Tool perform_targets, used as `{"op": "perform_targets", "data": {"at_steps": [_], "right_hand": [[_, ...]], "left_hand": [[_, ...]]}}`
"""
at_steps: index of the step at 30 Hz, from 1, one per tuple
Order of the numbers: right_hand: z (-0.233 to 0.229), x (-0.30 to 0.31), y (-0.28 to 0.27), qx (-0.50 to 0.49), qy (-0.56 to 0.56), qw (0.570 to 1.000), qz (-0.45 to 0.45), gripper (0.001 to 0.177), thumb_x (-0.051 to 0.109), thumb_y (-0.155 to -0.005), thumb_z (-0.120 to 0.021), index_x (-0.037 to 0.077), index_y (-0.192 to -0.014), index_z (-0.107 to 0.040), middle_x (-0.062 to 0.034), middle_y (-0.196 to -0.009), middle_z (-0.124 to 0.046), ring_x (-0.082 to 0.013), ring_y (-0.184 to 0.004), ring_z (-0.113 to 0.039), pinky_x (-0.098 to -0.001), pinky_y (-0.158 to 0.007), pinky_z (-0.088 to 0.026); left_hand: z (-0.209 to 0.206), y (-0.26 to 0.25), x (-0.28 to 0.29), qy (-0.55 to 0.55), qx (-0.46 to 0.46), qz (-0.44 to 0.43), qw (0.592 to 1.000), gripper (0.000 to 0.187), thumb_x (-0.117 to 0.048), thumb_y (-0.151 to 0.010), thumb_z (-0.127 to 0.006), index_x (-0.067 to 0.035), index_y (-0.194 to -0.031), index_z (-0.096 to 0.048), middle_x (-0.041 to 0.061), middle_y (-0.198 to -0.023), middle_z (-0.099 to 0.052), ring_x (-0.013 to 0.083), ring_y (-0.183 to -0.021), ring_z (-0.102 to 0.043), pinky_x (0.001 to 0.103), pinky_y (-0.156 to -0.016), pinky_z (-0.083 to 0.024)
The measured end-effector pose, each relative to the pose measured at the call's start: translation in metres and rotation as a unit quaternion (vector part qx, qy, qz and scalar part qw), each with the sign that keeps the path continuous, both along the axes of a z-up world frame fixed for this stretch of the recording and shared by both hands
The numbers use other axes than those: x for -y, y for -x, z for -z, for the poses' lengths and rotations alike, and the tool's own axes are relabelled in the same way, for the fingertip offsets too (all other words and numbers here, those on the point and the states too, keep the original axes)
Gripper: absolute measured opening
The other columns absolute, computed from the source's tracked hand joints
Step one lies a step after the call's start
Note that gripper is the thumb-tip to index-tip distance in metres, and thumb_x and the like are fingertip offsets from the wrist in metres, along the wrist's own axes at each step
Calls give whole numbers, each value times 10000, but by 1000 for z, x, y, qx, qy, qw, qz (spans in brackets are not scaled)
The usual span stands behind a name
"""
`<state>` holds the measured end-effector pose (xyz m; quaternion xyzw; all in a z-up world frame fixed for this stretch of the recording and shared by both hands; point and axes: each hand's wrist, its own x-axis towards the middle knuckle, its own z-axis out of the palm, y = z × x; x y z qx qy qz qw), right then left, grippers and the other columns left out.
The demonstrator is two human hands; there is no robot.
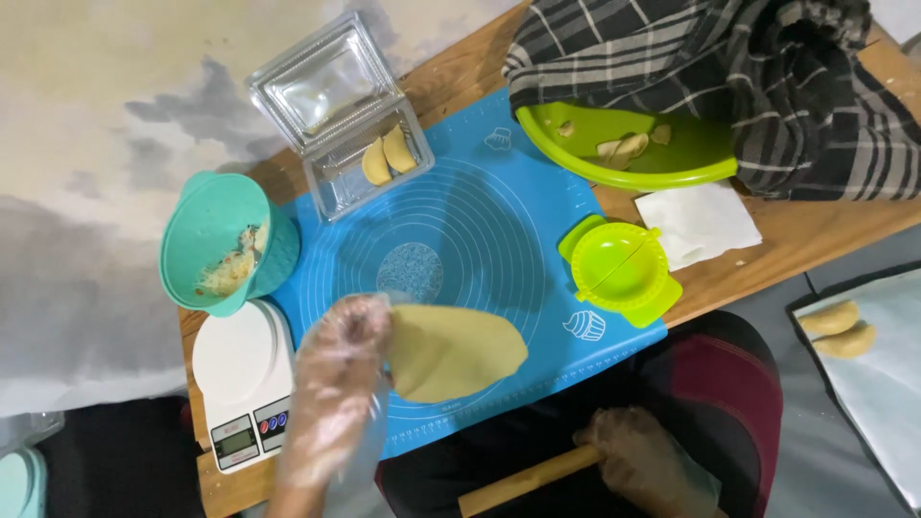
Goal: Rolling out small pieces of dough into flat circles using a rolling pin on a silicone mat.
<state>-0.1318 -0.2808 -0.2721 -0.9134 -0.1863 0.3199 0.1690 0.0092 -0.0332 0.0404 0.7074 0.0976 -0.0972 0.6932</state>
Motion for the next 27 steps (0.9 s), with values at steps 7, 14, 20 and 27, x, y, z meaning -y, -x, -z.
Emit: {"op": "perform_targets", "data": {"at_steps": [7, 14, 20, 27], "right_hand": [[49, 4, 26, 154, -52, 986, 36, 446, 143, -811, -559, 416, -1118, -732, 85, -996, -640, -209, -925, -629, -444, -896, -443], [-21, 3, 0, 39, -121, 990, 60, 463, 71, -806, -604, 332, -1144, -783, 83, -1038, -742, -190, -957, -703, -334, -913, -529], [-15, 4, 8, 137, -197, 967, 90, 361, 114, -817, -595, 309, -1027, -815, 78, -903, -741, -181, -839, -707, -375, -826, -520], [-37, 4, 2, 88, -206, 970, 94, 405, 37, -776, -671, 257, -1086, -813, 58, -961, -769, -169, -895, -733, -326, -865, -559]], "left_hand": [[38, -20, -6, -120, -259, -185, 940, 310, -299, -1095, -442, -87, -1250, -607, 143, -1207, -749, 274, -1052, -727, 435, -849, -627], [49, -16, -15, -154, -235, -122, 952, 654, -173, -909, -694, -178, -1529, -486, 103, -1334, -721, 255, -1086, -752, 340, -850, -641], [92, -17, -31, -244, -81, -63, 964, 486, -377, -956, -574, -188, -1400, -632, 20, -1190, -761, 147, -1051, -705, 303, -856, -626], [62, -15, -5, -329, 43, 13, 943, 369, -435, -957, -589, -222, -1218, -740, -37, -1181, -791, 91, -973, -767, 239, -830, -601]]}}
